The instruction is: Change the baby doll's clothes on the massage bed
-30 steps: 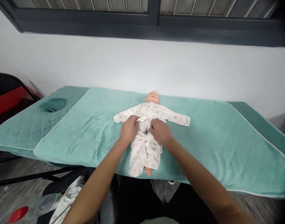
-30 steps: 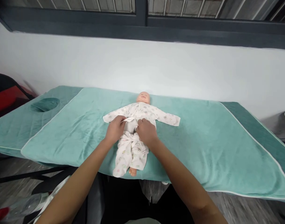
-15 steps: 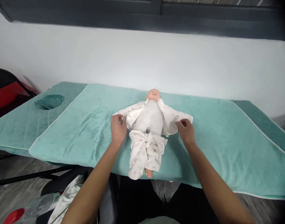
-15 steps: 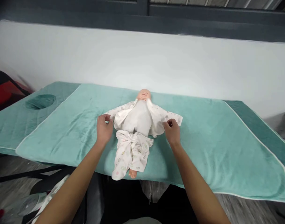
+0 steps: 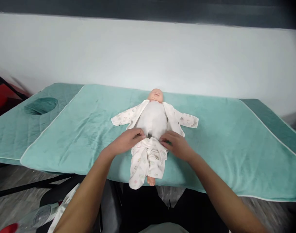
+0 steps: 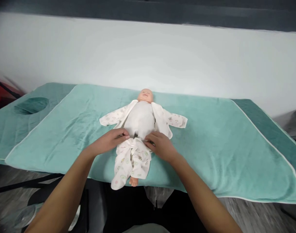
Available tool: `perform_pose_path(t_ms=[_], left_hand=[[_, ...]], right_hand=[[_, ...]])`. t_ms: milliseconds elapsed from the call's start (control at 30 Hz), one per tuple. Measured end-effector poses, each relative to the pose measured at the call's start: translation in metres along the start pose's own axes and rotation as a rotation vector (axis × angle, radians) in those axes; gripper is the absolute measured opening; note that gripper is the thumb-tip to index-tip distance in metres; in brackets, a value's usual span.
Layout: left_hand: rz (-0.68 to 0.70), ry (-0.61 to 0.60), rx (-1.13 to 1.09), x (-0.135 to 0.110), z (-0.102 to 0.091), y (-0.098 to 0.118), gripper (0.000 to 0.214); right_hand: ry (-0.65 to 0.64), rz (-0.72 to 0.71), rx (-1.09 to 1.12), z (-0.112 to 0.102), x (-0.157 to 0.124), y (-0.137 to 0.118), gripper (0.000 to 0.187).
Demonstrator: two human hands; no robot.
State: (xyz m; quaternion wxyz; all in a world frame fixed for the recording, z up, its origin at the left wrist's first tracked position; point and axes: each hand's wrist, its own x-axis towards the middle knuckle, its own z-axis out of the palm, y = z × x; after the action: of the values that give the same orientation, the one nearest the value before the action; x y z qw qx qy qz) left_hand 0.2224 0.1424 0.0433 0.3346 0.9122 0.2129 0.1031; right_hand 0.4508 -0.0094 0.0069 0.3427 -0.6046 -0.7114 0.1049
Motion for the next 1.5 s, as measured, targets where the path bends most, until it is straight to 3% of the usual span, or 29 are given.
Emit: perform_pose_path(t_ms=[67, 133, 200, 300, 433, 567, 667, 733, 867, 1000, 1167, 1267, 1333, 1400, 1500], left_hand=[[-0.029, -0.060, 0.017, -0.001, -0.005, 0.002, 0.029], [-0.036, -0.131, 0.036, -0.004, -0.010, 0.002, 0.026], [-0.040, -0.230, 0.046, -0.006, -0.013, 0.001, 0.022], [0.034, -0.305, 0.079, -0.006, -0.015, 0.002, 0.017], [0.129, -0.137, 0.099, 0.001, -0.011, 0.005, 0.020], [-0.006, 0.076, 0.060, 0.012, 0.002, -0.004, 0.024], [-0.081, 0.244, 0.034, 0.016, 0.014, -0.012, 0.022], [-0.092, 0.387, 0.007, 0.019, 0.021, -0.014, 0.019], [-0.121, 0.626, -0.118, 0.038, 0.031, -0.016, 0.018], [-0.167, 0.673, -0.242, 0.074, 0.027, -0.029, 0.018], [-0.153, 0.609, -0.337, 0.097, 0.018, -0.054, 0.021], [-0.052, 0.591, -0.225, 0.096, 0.019, -0.063, 0.028], [-0.016, 0.660, -0.109, 0.096, 0.019, -0.069, 0.036], [-0.045, 0.730, 0.002, 0.100, 0.018, -0.075, 0.044], [-0.128, 0.729, 0.194, 0.108, 0.014, -0.082, 0.044]], right_hand=[[-0.202, 0.011, 0.049, -0.002, 0.007, -0.007, 0.018], [-0.325, 0.050, 0.075, -0.002, 0.011, -0.009, 0.022], [-0.360, 0.044, 0.027, -0.001, 0.010, -0.010, 0.021], [-0.308, -0.039, -0.098, 0.004, 0.009, -0.011, 0.021], [-0.141, -0.033, -0.131, 0.008, 0.011, -0.005, 0.025], [0.166, -0.033, -0.126, 0.009, 0.021, 0.010, 0.023], [0.242, -0.036, -0.097, 0.008, 0.031, 0.021, 0.019], [0.230, 0.037, -0.042, 0.005, 0.041, 0.028, 0.016], [0.295, 0.334, 0.175, -0.001, 0.067, 0.048, 0.018], [0.426, 0.448, 0.330, 0.012, 0.082, 0.065, 0.022], [0.515, 0.345, 0.094, 0.032, 0.075, 0.071, 0.017], [0.527, 0.173, 0.135, 0.030, 0.071, 0.075, 0.014], [0.548, 0.106, 0.140, 0.027, 0.071, 0.079, 0.014], [0.599, 0.122, 0.078, 0.025, 0.072, 0.083, 0.021], [0.640, 0.219, -0.131, 0.026, 0.074, 0.091, 0.032]])
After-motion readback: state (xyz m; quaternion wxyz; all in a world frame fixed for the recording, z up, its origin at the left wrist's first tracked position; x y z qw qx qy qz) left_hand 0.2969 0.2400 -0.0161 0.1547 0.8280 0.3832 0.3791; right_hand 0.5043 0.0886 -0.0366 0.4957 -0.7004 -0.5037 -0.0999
